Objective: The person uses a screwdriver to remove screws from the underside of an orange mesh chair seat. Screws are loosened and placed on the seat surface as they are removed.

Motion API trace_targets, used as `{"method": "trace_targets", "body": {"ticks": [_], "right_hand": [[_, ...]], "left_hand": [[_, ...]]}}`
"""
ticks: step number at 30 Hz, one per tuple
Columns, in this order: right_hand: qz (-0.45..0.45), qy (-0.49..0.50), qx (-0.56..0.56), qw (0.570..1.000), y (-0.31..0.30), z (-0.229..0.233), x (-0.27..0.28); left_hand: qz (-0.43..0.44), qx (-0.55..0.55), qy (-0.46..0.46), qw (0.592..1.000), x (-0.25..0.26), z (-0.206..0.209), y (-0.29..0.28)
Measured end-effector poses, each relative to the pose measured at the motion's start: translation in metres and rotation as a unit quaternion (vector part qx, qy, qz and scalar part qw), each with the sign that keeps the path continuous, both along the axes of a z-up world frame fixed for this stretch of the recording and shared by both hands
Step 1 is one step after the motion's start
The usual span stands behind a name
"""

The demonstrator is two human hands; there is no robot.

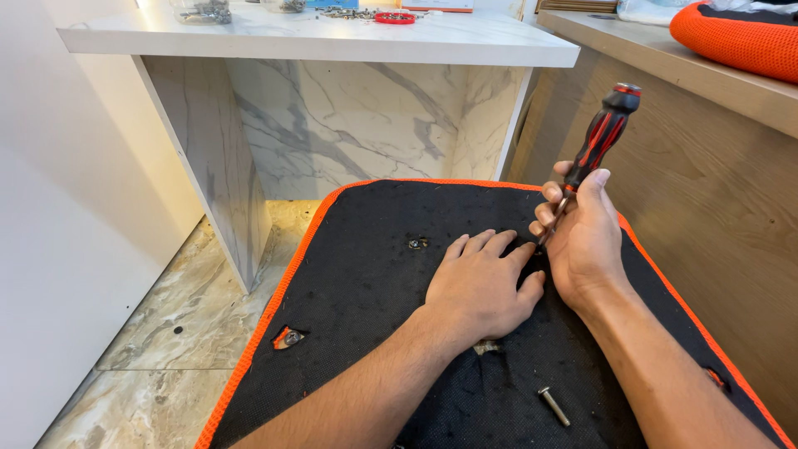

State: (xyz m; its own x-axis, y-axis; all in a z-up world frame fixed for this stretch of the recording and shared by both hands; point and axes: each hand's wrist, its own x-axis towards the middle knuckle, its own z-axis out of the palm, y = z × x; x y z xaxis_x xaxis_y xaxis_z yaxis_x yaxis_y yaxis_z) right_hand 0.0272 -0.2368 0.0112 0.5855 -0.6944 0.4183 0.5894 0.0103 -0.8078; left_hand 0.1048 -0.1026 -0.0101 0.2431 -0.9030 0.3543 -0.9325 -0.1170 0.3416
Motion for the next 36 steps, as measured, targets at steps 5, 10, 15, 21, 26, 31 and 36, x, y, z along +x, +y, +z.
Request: {"method": "trace_targets", "body": {"ticks": [5, 10, 15, 21, 26, 31, 36], "right_hand": [[-0.05, 0.026, -0.04, 0.998, -0.002, -0.003, 0.001], [0.0, 0.023, -0.022, 0.999, -0.003, -0.003, -0.003], [-0.05, 0.035, -0.039, 0.997, -0.004, -0.006, -0.002], [-0.01, 0.007, -0.038, 0.999, -0.008, -0.007, -0.004], [-0.058, 0.038, -0.031, 0.997, -0.007, -0.005, -0.004], [-0.02, 0.035, -0.021, 0.999, -0.005, -0.003, -0.005], [-0.056, 0.041, -0.03, 0.997, -0.006, -0.003, -0.003]], "left_hand": [[0.001, 0.002, -0.001, 1.0, -0.001, -0.002, -0.005], [-0.004, 0.006, -0.002, 1.0, -0.001, -0.003, -0.009], [-0.006, 0.001, -0.002, 1.0, -0.002, -0.004, -0.011], [-0.003, -0.006, -0.003, 1.0, -0.002, -0.004, -0.012], [-0.003, -0.007, -0.003, 1.0, -0.002, -0.006, -0.012], [-0.004, -0.004, -0.009, 1.0, -0.002, -0.004, -0.012], [0.0, 0.004, -0.004, 1.0, -0.003, -0.003, -0.01]]}}
